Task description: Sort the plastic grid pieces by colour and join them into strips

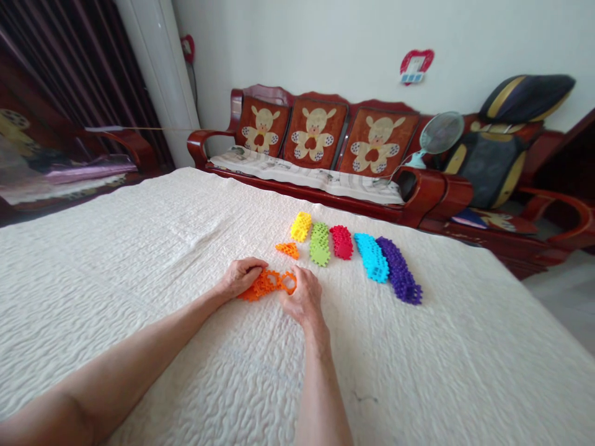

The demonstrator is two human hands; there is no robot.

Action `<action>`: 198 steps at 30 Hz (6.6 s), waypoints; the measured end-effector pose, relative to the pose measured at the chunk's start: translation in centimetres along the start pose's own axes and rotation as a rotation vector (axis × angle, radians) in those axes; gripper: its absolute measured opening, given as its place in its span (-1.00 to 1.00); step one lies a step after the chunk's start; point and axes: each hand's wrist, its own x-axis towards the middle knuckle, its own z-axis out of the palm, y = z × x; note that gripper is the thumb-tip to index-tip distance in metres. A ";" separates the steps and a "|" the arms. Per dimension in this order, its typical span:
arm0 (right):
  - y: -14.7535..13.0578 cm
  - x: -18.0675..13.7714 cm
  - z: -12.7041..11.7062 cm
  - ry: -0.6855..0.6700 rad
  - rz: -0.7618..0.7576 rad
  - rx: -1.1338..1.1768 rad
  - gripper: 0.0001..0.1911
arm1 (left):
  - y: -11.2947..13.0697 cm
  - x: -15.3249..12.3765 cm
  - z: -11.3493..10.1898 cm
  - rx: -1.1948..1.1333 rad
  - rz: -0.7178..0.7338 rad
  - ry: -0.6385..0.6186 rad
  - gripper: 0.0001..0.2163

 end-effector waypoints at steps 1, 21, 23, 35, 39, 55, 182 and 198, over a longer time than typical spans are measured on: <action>0.1 0.0 -0.1 -0.006 0.004 -0.004 -0.43 | 0.0 0.0 0.0 -0.005 -0.004 0.000 -0.73; 0.1 -0.1 0.6 0.200 -0.042 -0.046 -0.45 | -2.1 1.4 1.2 -0.406 -0.245 0.244 -0.73; 0.2 0.0 0.6 0.183 -0.033 -0.072 -0.48 | -2.0 1.7 1.0 -0.452 -0.281 0.299 -0.73; -0.4 -0.1 0.5 0.302 -0.135 -0.036 -0.56 | -2.0 1.7 0.9 -0.459 -0.321 0.313 -0.72; -0.5 1.7 0.6 0.322 -0.244 -0.114 -0.54 | -1.8 1.7 0.9 -0.462 -0.335 0.304 -0.71; 0.4 6.7 2.6 0.394 -0.251 -0.095 -0.51 | -2.2 1.7 1.3 -0.398 -0.288 0.284 -0.71; -0.7 5.2 1.5 0.218 -0.333 -0.206 -0.52 | -1.9 1.9 0.7 -0.551 -0.390 0.365 -0.73; -3.7 3.2 0.5 -0.373 -0.455 0.103 -0.49 | -1.8 2.0 0.6 -0.540 -0.373 0.396 -0.74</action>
